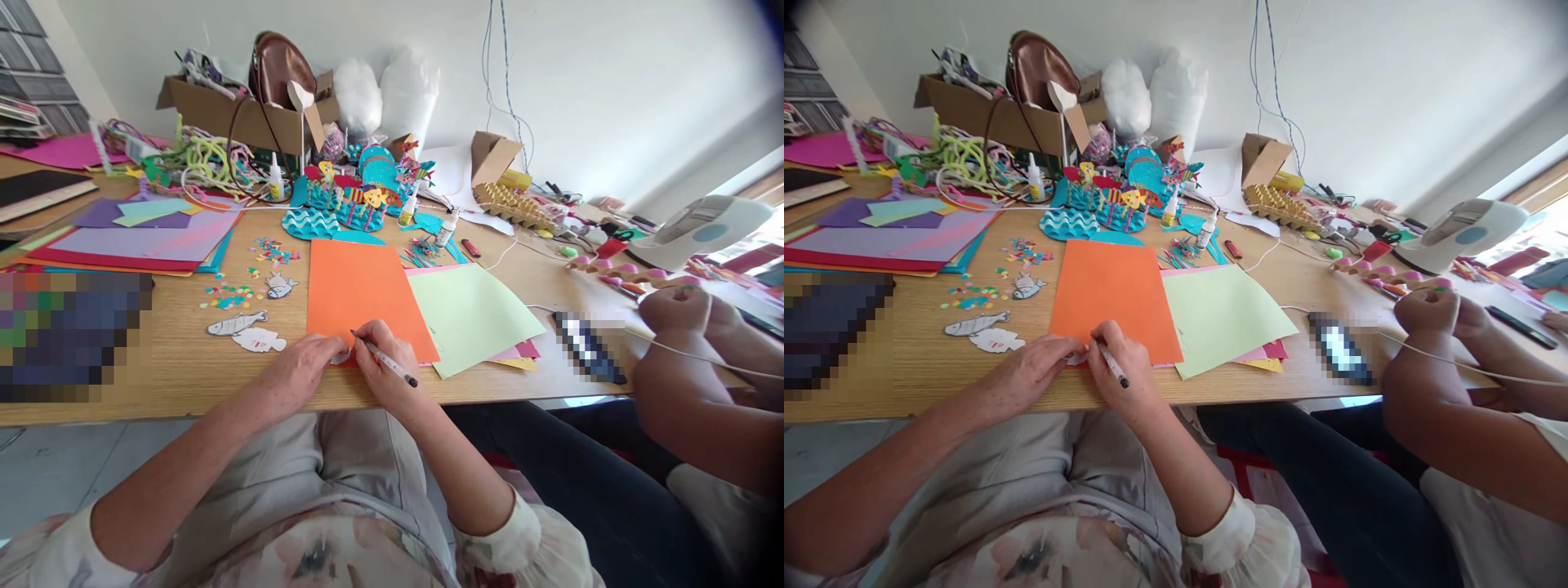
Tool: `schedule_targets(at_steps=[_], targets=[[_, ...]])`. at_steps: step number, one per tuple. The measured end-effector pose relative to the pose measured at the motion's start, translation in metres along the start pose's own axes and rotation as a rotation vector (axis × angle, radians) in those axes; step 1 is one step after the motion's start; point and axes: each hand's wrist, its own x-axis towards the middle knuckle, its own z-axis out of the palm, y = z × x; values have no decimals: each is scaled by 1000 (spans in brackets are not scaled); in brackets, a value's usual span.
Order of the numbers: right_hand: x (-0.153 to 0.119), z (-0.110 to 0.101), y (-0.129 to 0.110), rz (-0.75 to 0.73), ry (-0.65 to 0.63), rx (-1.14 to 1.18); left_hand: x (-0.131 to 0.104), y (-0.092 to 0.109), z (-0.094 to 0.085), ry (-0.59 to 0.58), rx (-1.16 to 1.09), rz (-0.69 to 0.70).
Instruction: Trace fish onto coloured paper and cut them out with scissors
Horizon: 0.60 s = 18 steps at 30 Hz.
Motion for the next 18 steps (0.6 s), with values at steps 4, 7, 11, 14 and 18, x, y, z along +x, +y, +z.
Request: schedule_targets(at_steps=[4, 7, 11, 14, 18], targets=[[-2, -1, 2, -20, -2, -24, 0, -2, -10, -61, -8, 68], [-2, 0, 2, -29, 4, -33, 3, -6, -21, -130, -5, 101], [0, -3, 1, -16, -10, 11, 10, -11, -28, -217, -17, 97], [5, -11, -1, 37, -62, 182, 15, -14, -29, -242, -18, 79], [10, -24, -2, 58, -195, 351, 16, -15, -29, -237, -38, 84]])
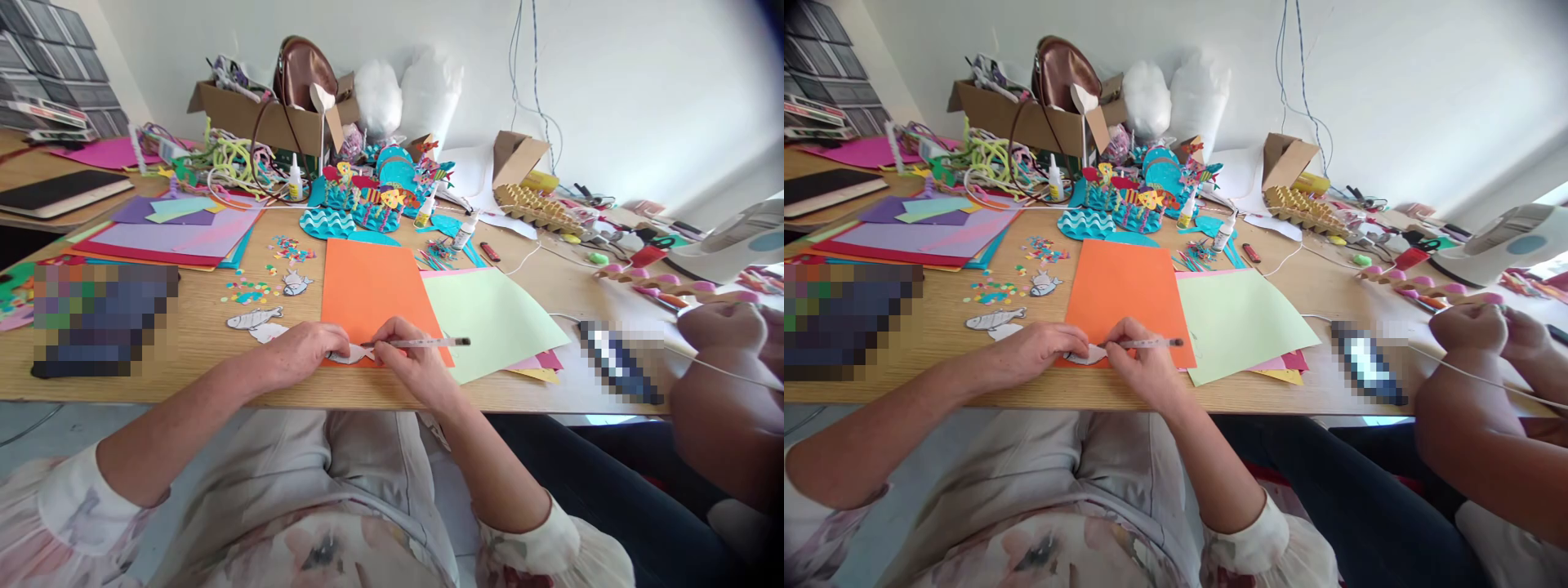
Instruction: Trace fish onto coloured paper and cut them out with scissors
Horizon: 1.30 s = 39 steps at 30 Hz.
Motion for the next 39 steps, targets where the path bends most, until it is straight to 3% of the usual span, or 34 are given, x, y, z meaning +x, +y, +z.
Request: schedule_targets(at_steps=[4, 9, 21, 39], targets=[[1, 1, -1, -57, -138, -11, -1, 1, -1, 6, -35, 1], [4, 7, 1, -84, -196, -45, -1, 3, -1, 11, -47, -1], [3, 10, 1, -126, -202, -167, -1, 0, 2, 36, -70, 0], [7, 16, -3, -147, -219, -173, -1, 4, 1, 35, -109, -27]])
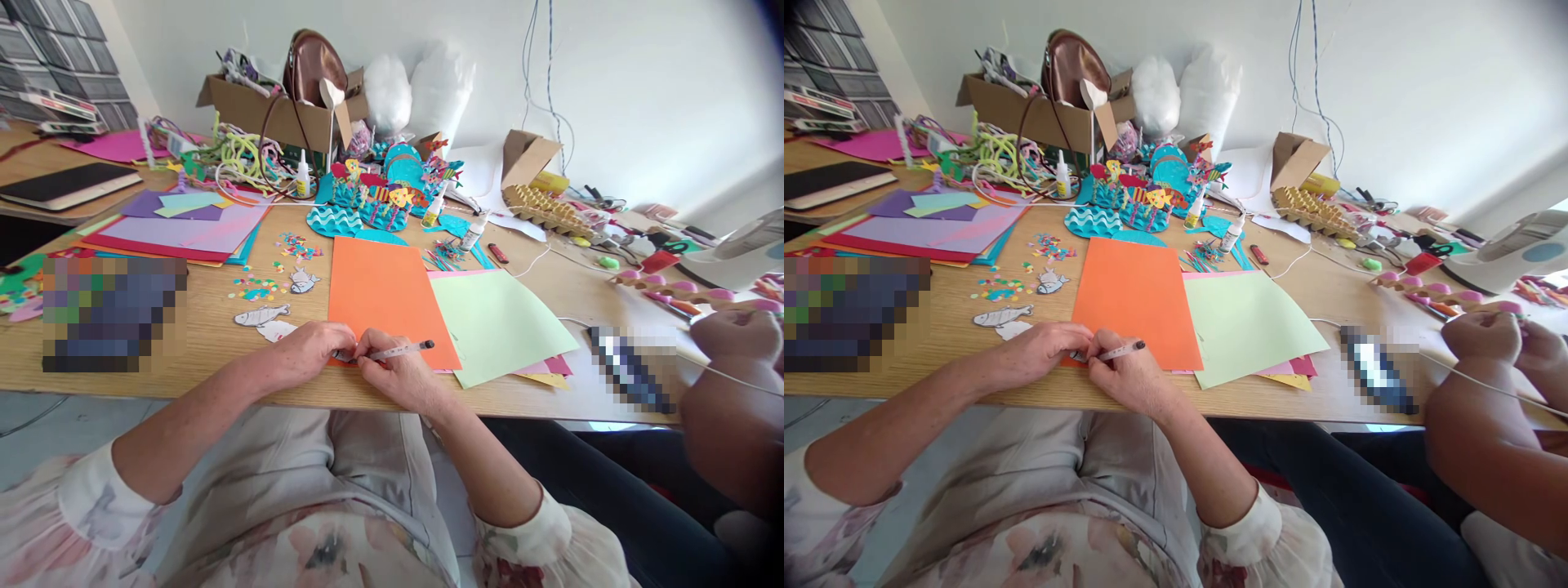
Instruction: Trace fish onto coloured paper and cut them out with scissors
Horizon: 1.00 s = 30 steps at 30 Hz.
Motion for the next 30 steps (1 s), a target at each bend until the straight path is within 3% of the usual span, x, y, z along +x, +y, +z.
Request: schedule_targets(at_steps=[30], targets=[[6, 13, -3, -30, 70, 0, -2, -6, 3, 29, -29, -74]])
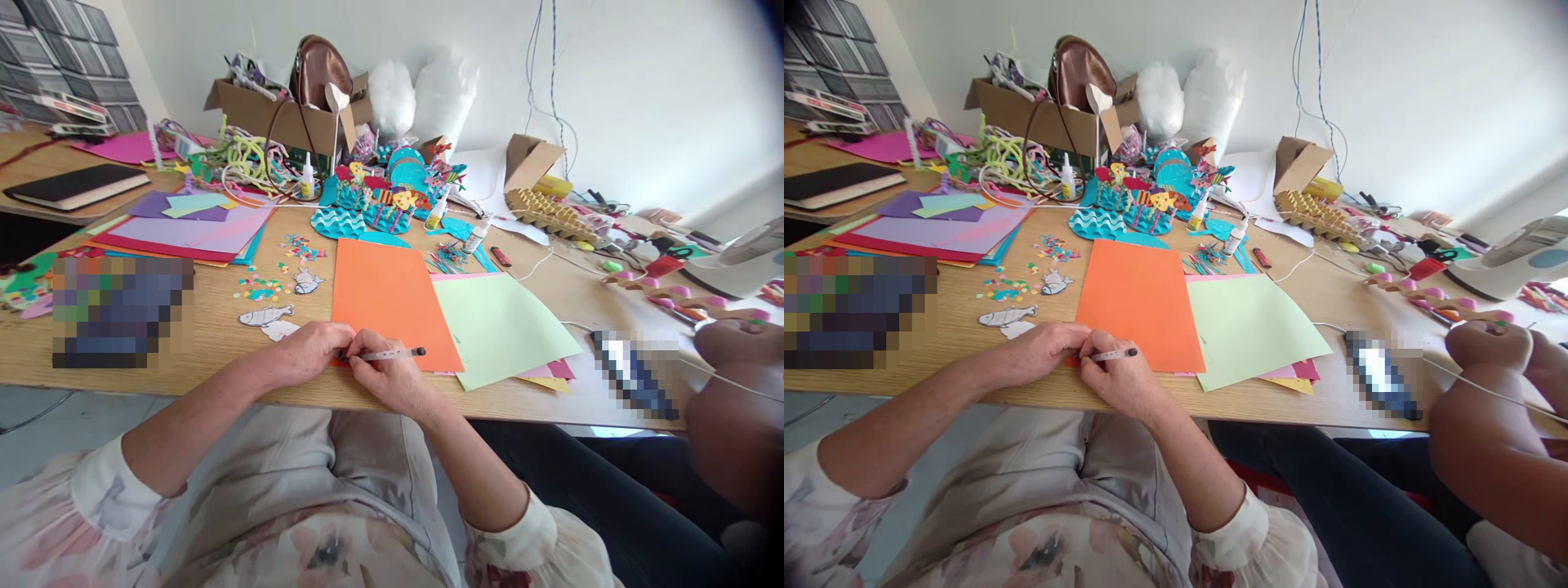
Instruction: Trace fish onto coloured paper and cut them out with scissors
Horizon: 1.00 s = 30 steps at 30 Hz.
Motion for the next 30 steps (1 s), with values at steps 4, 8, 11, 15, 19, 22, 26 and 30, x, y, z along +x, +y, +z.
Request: schedule_targets(at_steps=[4, 8, 11, 15, 19, 22, 26, 30], targets=[[-1, 3, 1, -17, 4, 30, 0, 3, -4, 8, -11, -34], [0, 7, 2, -21, 11, 12, 0, 4, -7, -4, -14, -61], [2, 8, 3, -11, 15, -4, 0, 5, -8, -20, -4, -78], [3, 7, 3, -6, 3, 9, 4, 9, -14, -57, 22, -97], [3, 6, 1, -8, -13, 33, 7, 15, -25, -134, 56, -98], [3, 6, 1, -6, 0, 32, 10, 17, -33, -201, 68, -82], [3, 9, 1, -8, 22, 49, 14, 18, -40, -269, 74, -66], [3, 10, 2, -22, 26, 40, 15, 17, -42, -295, 71, -57]])
